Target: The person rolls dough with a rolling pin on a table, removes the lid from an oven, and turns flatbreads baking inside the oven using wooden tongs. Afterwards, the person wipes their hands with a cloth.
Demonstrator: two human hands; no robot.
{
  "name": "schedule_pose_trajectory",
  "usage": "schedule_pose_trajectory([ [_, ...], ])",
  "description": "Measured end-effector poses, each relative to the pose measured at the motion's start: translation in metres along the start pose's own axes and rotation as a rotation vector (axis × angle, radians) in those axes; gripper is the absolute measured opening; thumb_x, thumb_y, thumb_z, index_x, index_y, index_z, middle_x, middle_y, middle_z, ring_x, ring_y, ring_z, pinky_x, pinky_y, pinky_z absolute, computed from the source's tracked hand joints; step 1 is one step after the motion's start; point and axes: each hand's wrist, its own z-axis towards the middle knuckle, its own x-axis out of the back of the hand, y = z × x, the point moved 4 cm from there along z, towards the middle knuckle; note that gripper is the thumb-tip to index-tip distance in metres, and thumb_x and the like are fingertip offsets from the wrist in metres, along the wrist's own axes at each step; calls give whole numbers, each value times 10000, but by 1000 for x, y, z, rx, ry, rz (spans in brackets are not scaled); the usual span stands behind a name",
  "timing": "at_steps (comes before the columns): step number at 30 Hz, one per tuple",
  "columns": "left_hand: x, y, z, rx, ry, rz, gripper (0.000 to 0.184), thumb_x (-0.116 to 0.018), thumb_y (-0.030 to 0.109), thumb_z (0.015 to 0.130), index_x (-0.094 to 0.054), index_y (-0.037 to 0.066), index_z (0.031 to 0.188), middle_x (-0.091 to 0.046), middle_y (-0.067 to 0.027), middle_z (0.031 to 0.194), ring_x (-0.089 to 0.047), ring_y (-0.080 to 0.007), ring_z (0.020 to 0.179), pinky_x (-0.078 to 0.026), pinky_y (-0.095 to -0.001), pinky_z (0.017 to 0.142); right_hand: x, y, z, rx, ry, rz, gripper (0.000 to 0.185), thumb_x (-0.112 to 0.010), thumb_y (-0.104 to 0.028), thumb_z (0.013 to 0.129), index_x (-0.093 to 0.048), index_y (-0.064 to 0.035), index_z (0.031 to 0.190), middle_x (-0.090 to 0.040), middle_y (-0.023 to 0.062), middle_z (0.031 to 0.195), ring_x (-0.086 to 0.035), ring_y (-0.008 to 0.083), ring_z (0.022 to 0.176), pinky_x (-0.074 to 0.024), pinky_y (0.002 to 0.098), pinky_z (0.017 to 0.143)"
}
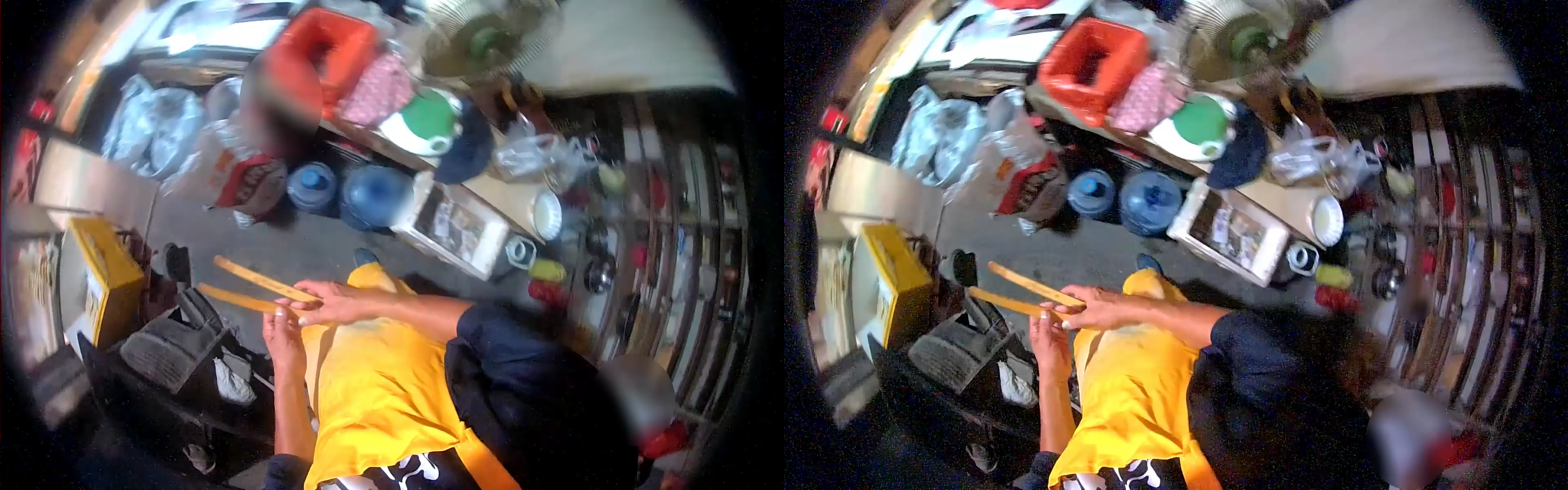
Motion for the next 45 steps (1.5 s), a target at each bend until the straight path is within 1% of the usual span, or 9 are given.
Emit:
schedule_pose_trajectory([
  [6,-51,-42,3,-13,142,230,239,-514,232,983,-509,70,1159,-491,-8,777,-519,-124,706,-478,-301,645,101,198,-94,-124,386,-374,570,-661,-349,837,-520,-33,1290,-573,209,1242,-586,324,1107,-460,404,937],
  [14,-19,-125,4,198,-134,737,188,-465,150,994,-554,40,1117,-449,28,673,-424,-64,547,-352,-226,459,90,425,-332,-679,1222,305,473,-635,-386,874,-599,25,1104,-660,115,959,-613,229,851,-499,374,768],
  [19,36,-182,-24,360,-92,809,178,-471,169,984,-559,53,1088,-453,28,652,-427,-71,510,-362,-236,429,44,389,-399,-652,1015,301,393,-710,-311,828,-632,16,1032,-660,91,885,-618,193,757,-512,353,690],
  [25,87,-207,-83,461,88,793,144,-542,201,947,-587,87,1024,-453,26,594,-412,-97,444,-347,-252,405,169,363,-354,-274,1076,133,466,-713,-198,815,-554,-8,1210,-647,119,1045,-628,207,809,-517,336,750],
  [29,101,-224,-97,455,281,779,121,-572,190,932,-594,76,964,-429,43,572,-400,-94,448,-328,-249,402,303,269,-339,-235,1349,-107,612,-723,-208,800,-472,-17,1325,-546,164,1293,-491,266,1231,-373,352,1039],
  [33,-10,-216,-105,456,266,691,177,-638,203,895,-530,119,783,-433,49,607,-396,-70,478,-314,-244,433,426,250,-330,-11,1662,21,812,-744,-303,775,-345,-7,1417,-404,193,1418,-391,295,1314,-337,388,1068],
  [36,-106,-235,-86,366,49,605,218,-585,221,913,-497,133,733,-425,74,647,-391,-54,553,-318,-243,494,481,224,-323,146,1462,255,827,-746,-266,781,-306,-37,1443,-392,175,1406,-403,282,1272,-363,388,1033],
  [40,-240,-267,-34,288,-92,599,233,-622,297,898,-575,85,813,-415,64,657,-392,-61,582,-314,-246,522,495,213,-318,297,1275,-248,188,-593,-158,897,-659,-16,1001,-653,75,983,-610,201,923,-458,330,808],
  [45,-409,-290,26,310,-260,589,524,-610,389,911,-541,-10,1243,-423,46,736,-396,-68,632,-351,-231,580,418,193,-336,439,951,-674,80,-632,-47,767,-603,-36,841,-595,128,890,-572,333,819,-454,416,767],
])
